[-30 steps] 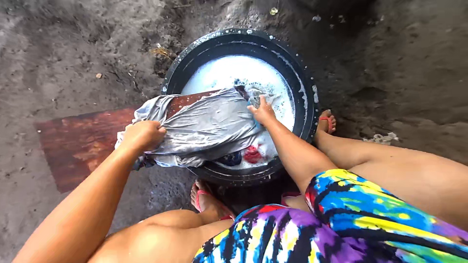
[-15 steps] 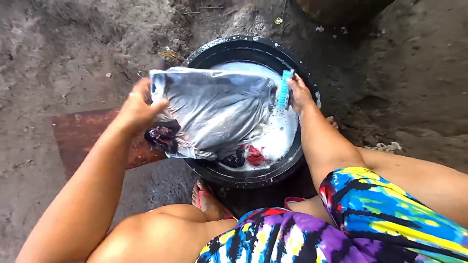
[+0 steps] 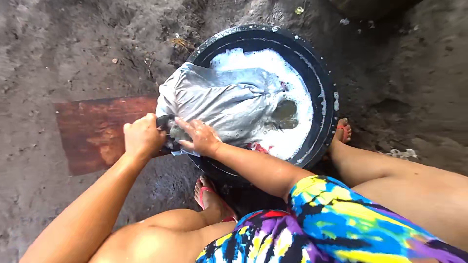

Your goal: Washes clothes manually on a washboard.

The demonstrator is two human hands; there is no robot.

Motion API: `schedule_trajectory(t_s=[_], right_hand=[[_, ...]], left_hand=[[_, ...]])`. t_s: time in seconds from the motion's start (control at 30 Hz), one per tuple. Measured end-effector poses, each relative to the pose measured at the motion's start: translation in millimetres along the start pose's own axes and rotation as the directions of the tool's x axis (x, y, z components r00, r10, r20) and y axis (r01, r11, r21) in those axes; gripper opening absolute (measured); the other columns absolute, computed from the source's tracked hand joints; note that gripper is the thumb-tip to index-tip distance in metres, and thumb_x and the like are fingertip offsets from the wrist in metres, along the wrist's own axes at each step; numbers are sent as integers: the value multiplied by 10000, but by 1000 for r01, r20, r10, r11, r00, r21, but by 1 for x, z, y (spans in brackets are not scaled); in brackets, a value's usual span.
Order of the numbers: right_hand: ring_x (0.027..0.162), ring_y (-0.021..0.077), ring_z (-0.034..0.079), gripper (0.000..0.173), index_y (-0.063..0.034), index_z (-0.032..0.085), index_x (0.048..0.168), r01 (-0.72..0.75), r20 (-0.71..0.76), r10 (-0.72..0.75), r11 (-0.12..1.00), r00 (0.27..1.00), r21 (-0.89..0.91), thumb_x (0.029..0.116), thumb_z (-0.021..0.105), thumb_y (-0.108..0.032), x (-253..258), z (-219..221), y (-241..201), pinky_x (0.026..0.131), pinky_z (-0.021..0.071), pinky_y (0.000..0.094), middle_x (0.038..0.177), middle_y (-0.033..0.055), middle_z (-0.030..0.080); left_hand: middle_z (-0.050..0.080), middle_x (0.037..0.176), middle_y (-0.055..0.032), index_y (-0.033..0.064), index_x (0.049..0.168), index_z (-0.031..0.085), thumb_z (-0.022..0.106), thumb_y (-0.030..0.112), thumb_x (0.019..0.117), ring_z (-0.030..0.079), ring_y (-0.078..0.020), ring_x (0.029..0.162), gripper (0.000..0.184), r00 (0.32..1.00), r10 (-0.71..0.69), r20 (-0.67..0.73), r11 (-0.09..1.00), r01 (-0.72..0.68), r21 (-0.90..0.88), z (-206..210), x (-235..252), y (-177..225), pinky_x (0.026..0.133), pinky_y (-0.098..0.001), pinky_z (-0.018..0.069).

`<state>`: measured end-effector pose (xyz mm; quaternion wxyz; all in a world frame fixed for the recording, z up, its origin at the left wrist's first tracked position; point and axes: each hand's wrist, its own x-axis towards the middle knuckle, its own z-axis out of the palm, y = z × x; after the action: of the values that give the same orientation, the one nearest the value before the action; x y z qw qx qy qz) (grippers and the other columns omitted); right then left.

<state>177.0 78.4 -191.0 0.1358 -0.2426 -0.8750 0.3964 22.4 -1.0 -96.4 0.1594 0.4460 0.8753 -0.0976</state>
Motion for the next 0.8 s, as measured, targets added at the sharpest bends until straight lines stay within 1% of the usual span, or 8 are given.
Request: schedule_trajectory(t_s=[0.1, 0.23, 0.27, 0.33, 0.43, 0.57, 0.7, 0.8], right_hand=[[1147, 393, 671, 650, -174, 508, 1535, -225, -166, 205, 968, 965, -112, 946, 662, -401, -16, -40, 83, 897, 558, 581, 1302, 225, 662], [1280, 468, 567, 723, -154, 354, 1615, -686, -299, 651, 727, 698, -18, 1003, 598, -451, -31, -103, 175, 1029, 476, 631, 1452, 294, 521], [1272, 459, 575, 734, -159, 349, 1617, -680, -307, 647, 733, 698, 0, 995, 606, -453, -25, -98, 162, 1019, 490, 625, 1443, 287, 528], [1199, 414, 630, 733, -171, 410, 1587, -517, -270, 496, 856, 825, -8, 949, 650, -439, -13, -57, 98, 950, 545, 595, 1366, 254, 600], [1129, 376, 664, 712, -198, 447, 1573, -190, -20, 190, 982, 981, 2, 945, 691, -430, -21, -5, 2, 891, 565, 558, 1278, 217, 653], [1167, 383, 663, 672, -182, 447, 1573, -270, -87, 268, 963, 959, -12, 965, 656, -378, -28, -38, 66, 917, 560, 571, 1336, 213, 642], [1303, 475, 555, 758, -113, 320, 1620, -631, -166, 628, 775, 760, 41, 1005, 617, -441, -43, -115, 169, 1052, 461, 654, 1455, 292, 530], [1376, 466, 494, 853, -19, 337, 1589, -679, -268, 692, 718, 670, 155, 942, 731, -412, -53, -153, 195, 1121, 412, 633, 1510, 300, 474]], left_hand=[[673, 998, -312, -62, 1078, 620, 751, 141, 897, 655, -525, 1000, 302, 999, 51, -13, 998, -50, 28, 2, -2, -10, 904, -735, 449], [668, 1021, -300, -51, 1046, 608, 762, 124, 881, 648, -508, 1017, 285, 998, 52, -18, 997, -51, 52, 5, -3, -5, 879, -709, 456], [671, 1023, -288, -39, 1047, 610, 763, 132, 878, 652, -497, 1015, 285, 998, 56, -20, 996, -54, 73, 5, 0, -5, 876, -703, 462], [673, 1030, -271, -23, 1044, 606, 750, 157, 886, 654, -481, 1022, 279, 999, 45, 7, 993, -45, 110, 5, 5, -4, 875, -689, 465], [671, 1043, -291, -37, 1072, 601, 721, 156, 923, 653, -502, 1021, 272, 997, 31, 65, 993, -38, 113, 2, 3, -1, 871, -707, 461], [641, 1128, -344, -55, 1321, 490, 674, 178, 959, 642, -556, 1056, 468, 963, -82, 258, 996, 74, 40, -22, 3, 3, 837, -744, 491], [653, 1109, -279, -3, 1340, 518, 656, 65, 963, 652, -439, 1003, 407, 919, 56, 390, 926, 99, -365, -37, -6, 17, 849, -669, 504], [687, 1080, -51, 105, 1330, 530, 544, -11, 865, 687, -137, 898, 479, 960, 259, 110, 520, -43, -853, -35, -20, 16, 769, -378, 604]])
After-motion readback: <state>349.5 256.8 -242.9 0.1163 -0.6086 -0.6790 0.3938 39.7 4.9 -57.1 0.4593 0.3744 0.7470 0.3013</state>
